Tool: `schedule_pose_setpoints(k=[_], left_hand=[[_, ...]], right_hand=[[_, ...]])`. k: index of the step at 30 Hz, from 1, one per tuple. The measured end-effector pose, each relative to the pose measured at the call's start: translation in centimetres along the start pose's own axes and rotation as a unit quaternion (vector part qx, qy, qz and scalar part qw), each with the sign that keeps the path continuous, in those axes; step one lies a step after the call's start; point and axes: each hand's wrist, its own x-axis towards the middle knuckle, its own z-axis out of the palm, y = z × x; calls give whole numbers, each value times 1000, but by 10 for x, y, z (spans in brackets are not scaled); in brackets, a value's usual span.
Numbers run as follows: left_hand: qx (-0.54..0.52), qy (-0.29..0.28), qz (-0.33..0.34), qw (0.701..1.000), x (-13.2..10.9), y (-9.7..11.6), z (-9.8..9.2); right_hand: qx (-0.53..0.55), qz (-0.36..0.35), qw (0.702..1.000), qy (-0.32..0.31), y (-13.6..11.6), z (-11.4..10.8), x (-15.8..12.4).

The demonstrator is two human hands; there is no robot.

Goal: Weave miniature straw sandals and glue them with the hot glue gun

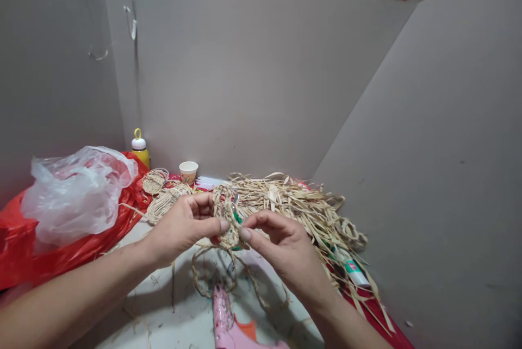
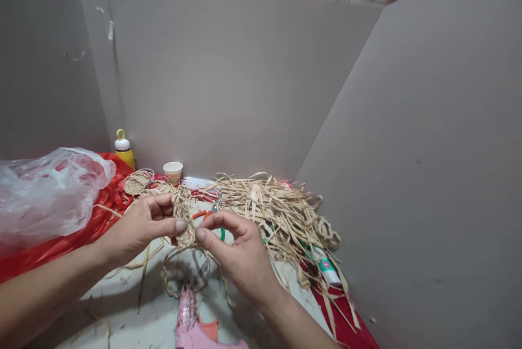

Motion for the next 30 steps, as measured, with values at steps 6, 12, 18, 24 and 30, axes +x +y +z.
schedule_pose_setpoints(k=[6,12,18,24,30], left_hand=[[1,16,3,1000,-1,-2,2],[10,16,11,1000,-4,-5,8],[62,33,24,997,-3,-9,8],[54,24,18,998,-4,-6,9],[49,23,11,998,-5,-8,9]], right_hand=[[15,10,1000,-12,-2,-2,0],[56,76,995,-32,-4,1,-2],[84,116,988,-52,-2,3,0],[75,76,992,-74,-5,-6,3],[50,54,995,-63,0,-6,4]])
